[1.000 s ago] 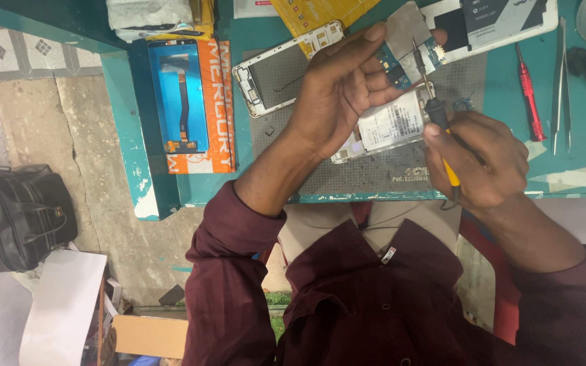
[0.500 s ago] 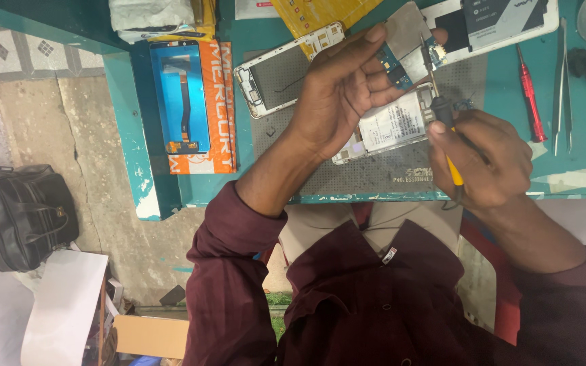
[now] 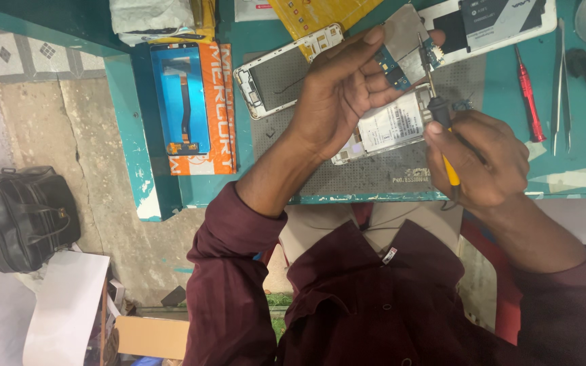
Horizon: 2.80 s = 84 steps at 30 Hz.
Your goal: The person uses a screwdriver to remove screws from a small circuit board held in the left hand. The board is rotated to access different screw locations while the right hand continues unscrewing. The work is performed over a cluttered electronics repair workbench with other phone parts and tools visible.
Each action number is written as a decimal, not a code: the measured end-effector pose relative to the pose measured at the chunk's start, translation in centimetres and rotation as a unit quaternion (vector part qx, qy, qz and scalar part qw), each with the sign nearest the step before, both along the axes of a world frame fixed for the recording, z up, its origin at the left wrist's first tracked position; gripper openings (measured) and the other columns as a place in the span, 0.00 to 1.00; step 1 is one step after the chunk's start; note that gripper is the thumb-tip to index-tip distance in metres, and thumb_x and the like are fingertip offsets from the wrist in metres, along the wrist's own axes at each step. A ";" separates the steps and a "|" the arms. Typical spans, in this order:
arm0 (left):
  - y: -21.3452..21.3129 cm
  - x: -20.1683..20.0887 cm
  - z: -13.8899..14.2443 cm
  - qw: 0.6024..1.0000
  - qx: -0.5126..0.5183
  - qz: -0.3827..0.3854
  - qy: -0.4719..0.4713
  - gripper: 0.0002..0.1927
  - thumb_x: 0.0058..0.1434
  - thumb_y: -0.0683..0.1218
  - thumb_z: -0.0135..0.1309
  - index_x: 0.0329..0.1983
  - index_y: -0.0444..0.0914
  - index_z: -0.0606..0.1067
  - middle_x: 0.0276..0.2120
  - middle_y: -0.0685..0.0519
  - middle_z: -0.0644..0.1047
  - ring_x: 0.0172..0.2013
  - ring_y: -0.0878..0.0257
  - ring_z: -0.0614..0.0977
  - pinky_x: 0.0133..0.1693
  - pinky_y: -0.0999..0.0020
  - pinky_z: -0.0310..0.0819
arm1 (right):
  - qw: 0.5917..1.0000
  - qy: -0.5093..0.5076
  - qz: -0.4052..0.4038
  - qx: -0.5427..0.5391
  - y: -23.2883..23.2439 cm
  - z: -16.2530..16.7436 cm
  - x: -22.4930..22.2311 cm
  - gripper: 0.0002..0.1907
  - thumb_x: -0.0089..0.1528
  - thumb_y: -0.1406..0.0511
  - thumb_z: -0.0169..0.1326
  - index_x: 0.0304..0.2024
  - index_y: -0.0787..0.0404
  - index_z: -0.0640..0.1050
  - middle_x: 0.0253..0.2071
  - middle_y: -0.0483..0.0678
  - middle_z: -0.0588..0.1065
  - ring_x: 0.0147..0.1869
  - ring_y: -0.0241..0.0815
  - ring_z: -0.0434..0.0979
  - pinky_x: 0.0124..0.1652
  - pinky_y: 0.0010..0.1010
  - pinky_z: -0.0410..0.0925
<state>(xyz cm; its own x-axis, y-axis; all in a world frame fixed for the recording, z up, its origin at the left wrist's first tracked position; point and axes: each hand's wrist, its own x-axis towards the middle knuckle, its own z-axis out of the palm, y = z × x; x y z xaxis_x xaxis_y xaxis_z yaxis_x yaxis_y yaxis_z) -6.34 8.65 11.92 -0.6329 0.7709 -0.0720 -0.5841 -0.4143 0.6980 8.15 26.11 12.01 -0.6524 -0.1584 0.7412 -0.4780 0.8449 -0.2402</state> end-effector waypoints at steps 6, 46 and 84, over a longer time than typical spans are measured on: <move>0.1 0.0 0.1 1.000 -0.009 -0.004 0.003 0.33 0.73 0.55 0.48 0.70 0.24 0.63 0.55 0.32 0.77 0.57 0.46 0.82 0.65 0.47 0.78 | 1.000 0.001 -0.004 -0.004 0.1 -0.3 0.2 0.20 0.52 0.82 0.67 0.45 0.69 0.80 0.38 0.54 0.71 0.41 0.55 0.81 0.39 0.39 0.76; 0.1 -0.6 0.3 1.000 0.007 0.006 -0.006 0.30 0.73 0.54 0.51 0.67 0.25 0.65 0.55 0.32 0.77 0.56 0.47 0.83 0.64 0.45 0.77 | 0.999 -0.029 0.013 0.002 0.9 -1.9 0.8 0.20 0.57 0.79 0.67 0.51 0.66 0.81 0.43 0.52 0.72 0.49 0.54 0.81 0.47 0.39 0.77; 0.2 -0.8 -0.6 0.999 0.028 0.008 -0.017 0.20 0.75 0.48 0.50 0.59 0.26 0.71 0.50 0.35 0.80 0.50 0.50 0.85 0.63 0.43 0.80 | 1.000 -0.022 0.015 0.008 0.9 -2.4 0.8 0.21 0.57 0.78 0.67 0.53 0.65 0.81 0.43 0.52 0.72 0.49 0.53 0.82 0.47 0.39 0.78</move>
<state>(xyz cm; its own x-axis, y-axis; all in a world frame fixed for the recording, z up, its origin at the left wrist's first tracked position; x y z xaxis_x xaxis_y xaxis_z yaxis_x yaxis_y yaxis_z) -7.10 8.81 11.33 -0.6437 0.7636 -0.0504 -0.5999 -0.4626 0.6528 8.91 27.06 9.60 -0.6786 -0.1904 0.7094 -0.4933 0.8337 -0.2481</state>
